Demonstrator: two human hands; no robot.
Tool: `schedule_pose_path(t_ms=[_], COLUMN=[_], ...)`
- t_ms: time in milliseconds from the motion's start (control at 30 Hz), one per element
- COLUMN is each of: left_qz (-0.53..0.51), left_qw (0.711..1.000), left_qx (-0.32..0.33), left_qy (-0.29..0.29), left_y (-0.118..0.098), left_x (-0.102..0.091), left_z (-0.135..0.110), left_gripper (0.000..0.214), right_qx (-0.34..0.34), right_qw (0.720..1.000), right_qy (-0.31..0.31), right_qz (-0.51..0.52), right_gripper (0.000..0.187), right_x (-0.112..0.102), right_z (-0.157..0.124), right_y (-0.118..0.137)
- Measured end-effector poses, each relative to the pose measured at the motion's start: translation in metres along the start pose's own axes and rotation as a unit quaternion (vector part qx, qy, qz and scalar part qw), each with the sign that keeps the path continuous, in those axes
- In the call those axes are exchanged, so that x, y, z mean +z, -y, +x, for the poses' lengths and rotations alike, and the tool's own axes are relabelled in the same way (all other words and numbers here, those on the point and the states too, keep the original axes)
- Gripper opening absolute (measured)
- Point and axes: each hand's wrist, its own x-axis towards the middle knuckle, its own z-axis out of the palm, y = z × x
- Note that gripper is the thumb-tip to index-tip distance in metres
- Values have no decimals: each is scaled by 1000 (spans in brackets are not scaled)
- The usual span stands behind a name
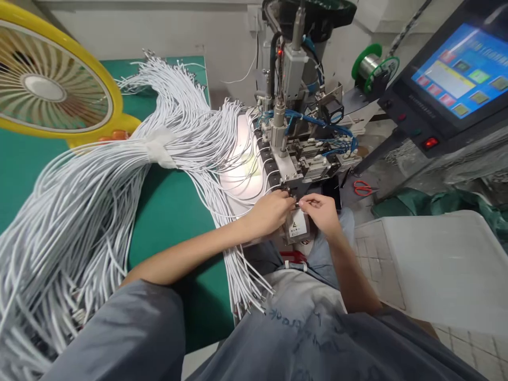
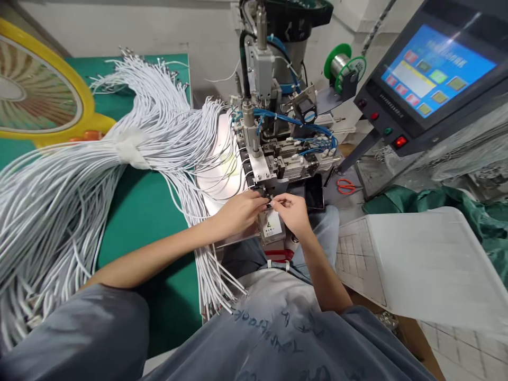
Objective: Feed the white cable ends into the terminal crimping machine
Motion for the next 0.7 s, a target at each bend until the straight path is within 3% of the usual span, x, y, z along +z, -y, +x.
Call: schedule_pose_path(t_ms=[67, 233, 433, 700], left_qz=[-52, -176, -193, -194], left_qw=[999, 982, 977, 976], left_qx=[-7, -7, -1, 39], left_qy=[-10, -64, -95, -95], left_y=[5, 11, 13, 21], left_x=[-1, -5, -2, 2], left_z=[3, 7, 6, 8], left_gripper=[26, 26, 22, 21], right_qx=[8, 33, -23, -52], right_qw=[998, 980, 987, 998], right_qy=[-20, 20, -34, 21], right_qz=[66, 197, 152, 25], right_gripper=[20, 23, 16, 20], right_x=[3, 14, 23, 3], right_z=[6, 4, 2, 8], right_y=[5, 11, 9, 13])
